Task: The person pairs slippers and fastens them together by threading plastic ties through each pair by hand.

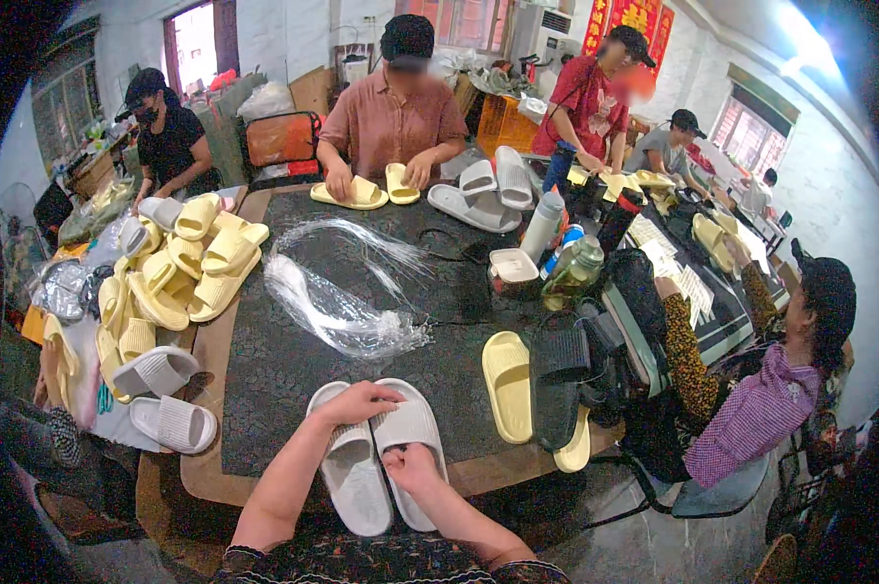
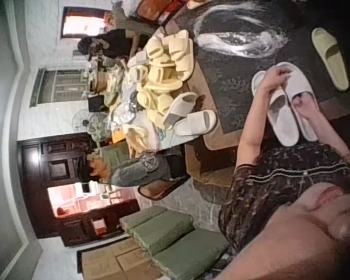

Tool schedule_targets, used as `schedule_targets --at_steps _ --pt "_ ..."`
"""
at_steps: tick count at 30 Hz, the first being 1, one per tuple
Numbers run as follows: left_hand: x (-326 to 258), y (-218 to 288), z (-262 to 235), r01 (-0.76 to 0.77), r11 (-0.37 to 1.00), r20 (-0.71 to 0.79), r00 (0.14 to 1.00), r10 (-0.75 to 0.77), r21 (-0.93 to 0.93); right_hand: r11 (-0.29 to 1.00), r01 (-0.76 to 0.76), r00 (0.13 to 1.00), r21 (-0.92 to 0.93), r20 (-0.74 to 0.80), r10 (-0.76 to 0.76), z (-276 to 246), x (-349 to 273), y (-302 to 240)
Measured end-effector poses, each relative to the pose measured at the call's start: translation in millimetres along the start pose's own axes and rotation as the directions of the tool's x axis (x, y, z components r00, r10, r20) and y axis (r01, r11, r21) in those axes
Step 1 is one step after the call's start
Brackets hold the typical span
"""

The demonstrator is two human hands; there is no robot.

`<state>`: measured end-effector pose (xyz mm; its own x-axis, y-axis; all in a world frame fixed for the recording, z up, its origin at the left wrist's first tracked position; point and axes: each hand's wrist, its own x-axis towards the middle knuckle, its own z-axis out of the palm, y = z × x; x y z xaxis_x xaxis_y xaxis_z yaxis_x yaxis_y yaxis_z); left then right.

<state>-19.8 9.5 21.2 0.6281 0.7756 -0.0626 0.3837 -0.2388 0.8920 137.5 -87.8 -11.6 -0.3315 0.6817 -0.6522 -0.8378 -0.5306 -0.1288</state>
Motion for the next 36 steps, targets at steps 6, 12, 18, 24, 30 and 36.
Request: schedule_targets --at_steps 6,12,18,24,30,36 --pt "-5.9 24.4 -0.2 0.102 0.984 -0.007 0.995 -0.102 0.148 0.997 0.061 0.998 -0.056 0.0 -0.061 0.1 -4.5 0.5" --pt "-4.1 5.3 4.0 0.011 0.991 -0.058 0.998 -0.003 0.135 0.999 0.005 0.995 -0.033 0.1 -0.002 -7.7 0.8 -0.6" --pt "-1.1 -1.7 2.3 -0.033 0.998 -0.038 0.999 0.035 0.047 0.998 -0.049 0.999 0.028 0.007 0.049 -1.0 3.7 -3.0" --pt "0.6 -7.7 7.5 -0.065 0.997 -0.079 0.995 0.062 -0.029 0.999 -0.024 0.999 -0.021 0.043 0.025 -3.2 3.1 -2.6" --pt "-6.8 9.1 2.3 0.111 0.989 -0.149 0.981 -0.125 -0.103 1.0 0.019 0.998 -0.021 0.063 -0.018 3.3 -12.8 -1.6" --pt "1.0 -14.6 8.4 -0.009 0.991 -0.402 0.914 -0.047 -0.137 0.987 0.051 0.989 -0.149 0.142 -0.03 -15.0 -21.2 -7.9"
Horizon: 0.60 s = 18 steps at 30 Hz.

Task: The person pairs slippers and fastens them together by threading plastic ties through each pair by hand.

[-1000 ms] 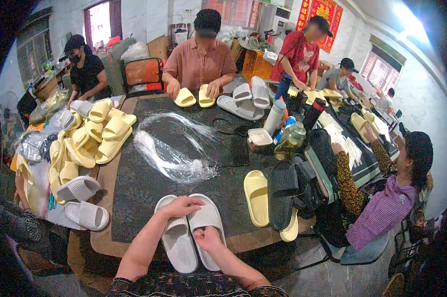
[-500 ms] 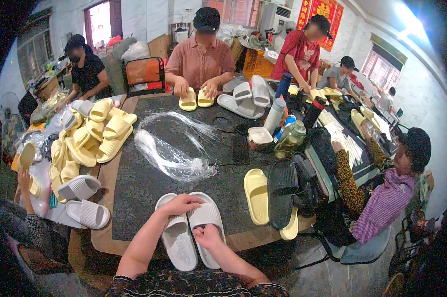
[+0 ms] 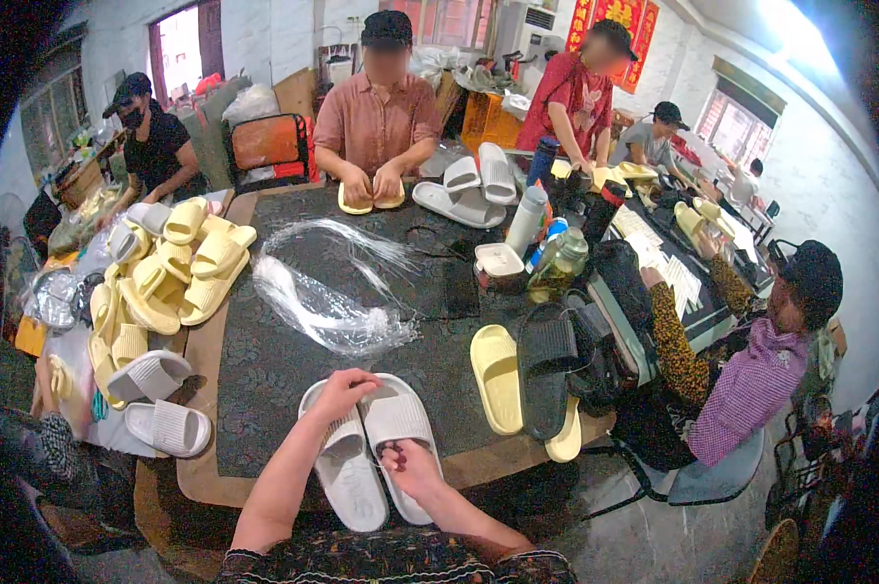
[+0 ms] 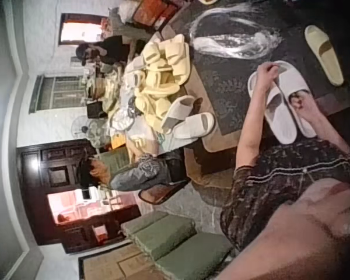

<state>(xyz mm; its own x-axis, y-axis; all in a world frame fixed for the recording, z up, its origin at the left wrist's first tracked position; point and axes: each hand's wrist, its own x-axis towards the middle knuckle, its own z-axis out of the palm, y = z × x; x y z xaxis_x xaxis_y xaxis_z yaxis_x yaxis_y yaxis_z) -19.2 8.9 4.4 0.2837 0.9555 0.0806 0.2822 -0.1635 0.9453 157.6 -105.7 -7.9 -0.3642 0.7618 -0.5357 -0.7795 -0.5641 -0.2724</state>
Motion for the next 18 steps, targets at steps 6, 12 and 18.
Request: schedule_targets --at_steps 6,12,18 --pt "-6.7 12.6 -3.8 0.056 0.994 -0.066 0.996 -0.063 -0.096 0.962 0.121 0.991 -0.243 0.091 -0.102 -12.5 -1.7 -3.6" --pt "-11.6 25.4 -5.1 0.084 0.989 -0.003 0.996 -0.085 -0.124 0.864 0.201 0.98 -0.462 0.094 -0.177 2.2 -23.9 -7.8" --pt "-9.3 28.6 -5.7 0.036 0.999 0.069 0.997 -0.036 0.003 0.623 0.12 0.993 -0.773 0.087 -0.083 5.3 -39.9 -20.7"
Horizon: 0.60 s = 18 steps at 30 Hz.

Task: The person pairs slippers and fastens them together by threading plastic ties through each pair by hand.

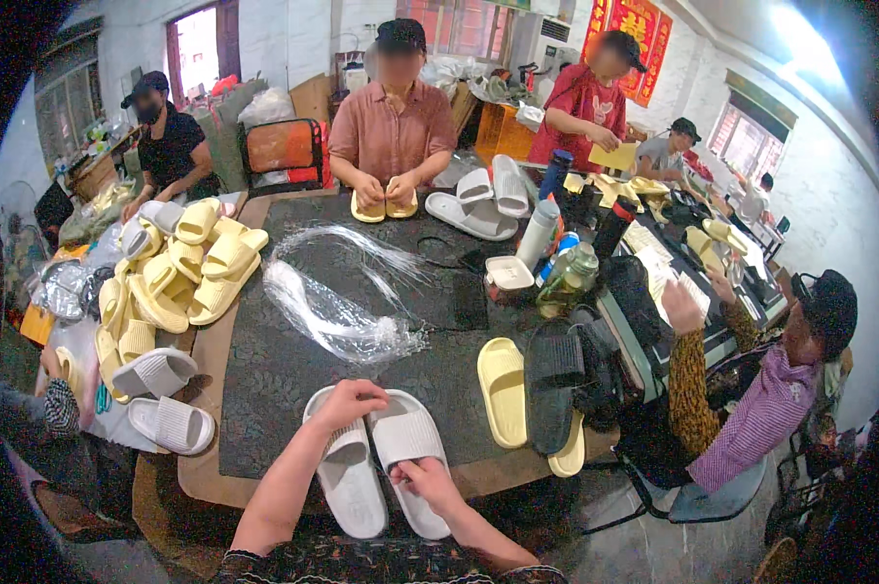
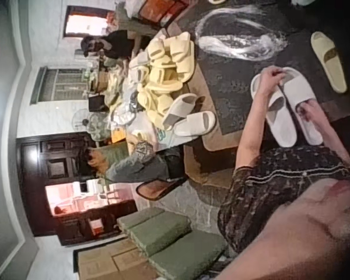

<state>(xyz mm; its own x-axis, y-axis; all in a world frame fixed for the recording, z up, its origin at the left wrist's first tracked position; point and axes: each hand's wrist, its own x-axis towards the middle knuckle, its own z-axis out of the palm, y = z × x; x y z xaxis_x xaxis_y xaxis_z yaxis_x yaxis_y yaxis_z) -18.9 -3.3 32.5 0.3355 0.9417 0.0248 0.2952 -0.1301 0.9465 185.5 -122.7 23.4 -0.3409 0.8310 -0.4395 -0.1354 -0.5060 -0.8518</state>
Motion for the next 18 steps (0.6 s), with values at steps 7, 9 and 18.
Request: schedule_targets --at_steps 7,9,18 --pt "-6.5 -8.4 5.1 0.038 0.999 0.002 0.999 -0.038 0.035 0.996 0.053 0.998 -0.071 0.024 -0.051 1.1 -8.3 4.4" --pt "-5.4 -20.8 6.4 0.049 0.998 -0.044 0.998 -0.047 0.028 0.993 0.117 0.993 -0.022 0.011 -0.116 1.7 -6.0 17.2" --pt "15.6 -34.3 -4.1 -0.084 0.961 -0.122 0.991 0.053 -0.262 0.812 0.575 0.817 -0.101 0.01 -0.577 14.3 -7.8 -10.9"
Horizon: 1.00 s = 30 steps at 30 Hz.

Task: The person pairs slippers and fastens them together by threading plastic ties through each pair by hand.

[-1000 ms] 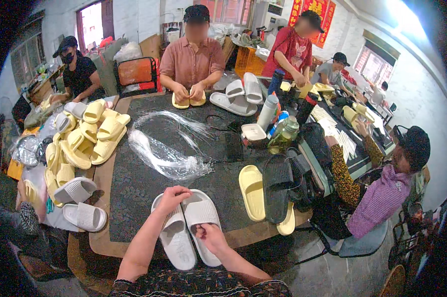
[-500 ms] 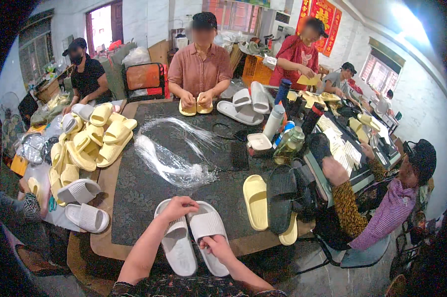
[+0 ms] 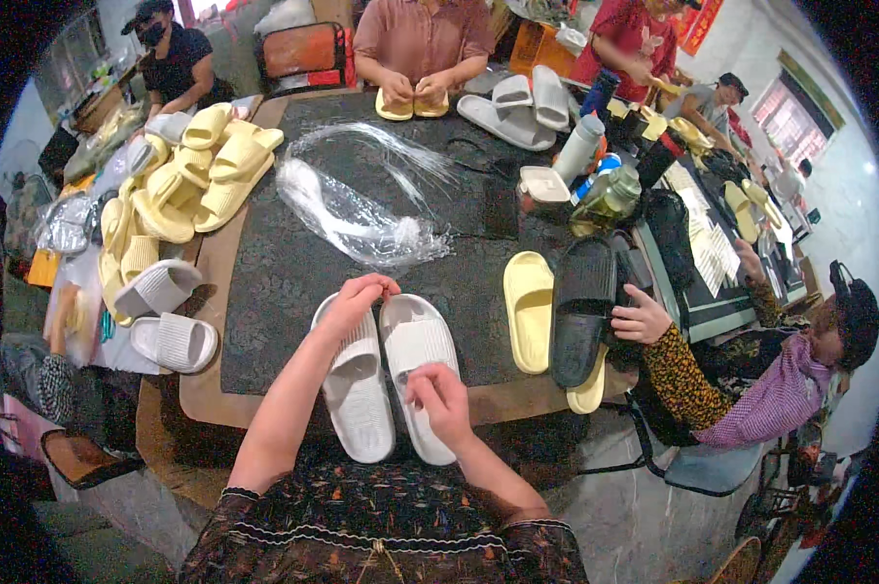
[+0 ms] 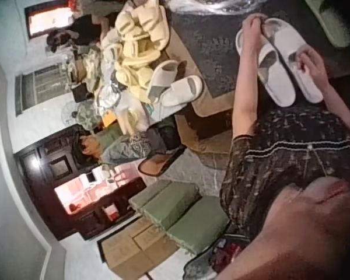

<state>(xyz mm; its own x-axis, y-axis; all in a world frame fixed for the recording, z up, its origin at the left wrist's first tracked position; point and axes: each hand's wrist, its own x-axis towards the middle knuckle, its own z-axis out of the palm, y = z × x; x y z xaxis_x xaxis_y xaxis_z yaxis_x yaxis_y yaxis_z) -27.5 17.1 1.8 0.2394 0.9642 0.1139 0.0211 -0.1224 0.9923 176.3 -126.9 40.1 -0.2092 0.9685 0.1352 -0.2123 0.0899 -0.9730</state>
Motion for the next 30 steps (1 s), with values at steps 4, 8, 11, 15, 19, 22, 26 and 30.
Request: schedule_targets --at_steps 4,8,11,15,19,22,26,30 --pt "-0.5 -0.2 2.6 0.023 0.995 -0.023 0.999 -0.026 -0.094 0.992 0.097 0.992 0.077 -0.085 -0.091 4.2 39.3 -17.1" --pt "-8.2 13.0 5.8 0.008 1.0 -0.062 0.998 -0.008 -0.004 0.982 0.1 0.98 0.163 -0.186 -0.069 8.5 79.3 -35.8" --pt "-8.8 19.4 12.2 0.061 0.996 -0.068 0.996 -0.057 0.064 0.999 0.031 0.993 -0.027 -0.109 -0.034 4.4 113.7 -19.8" --pt "-13.1 10.9 9.0 0.019 0.999 -0.075 0.997 -0.021 -0.029 0.978 -0.119 0.99 0.171 -0.056 0.13 5.8 137.2 18.1" --pt "-13.0 14.8 3.3 -0.007 0.998 -0.093 0.996 0.012 0.057 0.864 -0.211 0.959 0.457 -0.075 0.274 -4.6 138.5 24.7" --pt "-10.9 22.4 7.7 0.027 1.0 -0.1 0.995 -0.025 0.015 0.817 -0.19 0.966 0.545 -0.043 0.254 -19.6 136.2 31.5" --pt "-10.6 24.0 4.6 0.14 0.973 -0.052 0.987 -0.152 -0.183 0.884 -0.209 0.969 0.419 -0.031 0.243 -9.1 137.6 30.1" --pt "-9.6 30.8 4.4 0.123 0.972 0.011 0.992 -0.123 -0.202 0.99 0.128 0.978 -0.062 -0.158 -0.136 10.9 140.4 55.0"
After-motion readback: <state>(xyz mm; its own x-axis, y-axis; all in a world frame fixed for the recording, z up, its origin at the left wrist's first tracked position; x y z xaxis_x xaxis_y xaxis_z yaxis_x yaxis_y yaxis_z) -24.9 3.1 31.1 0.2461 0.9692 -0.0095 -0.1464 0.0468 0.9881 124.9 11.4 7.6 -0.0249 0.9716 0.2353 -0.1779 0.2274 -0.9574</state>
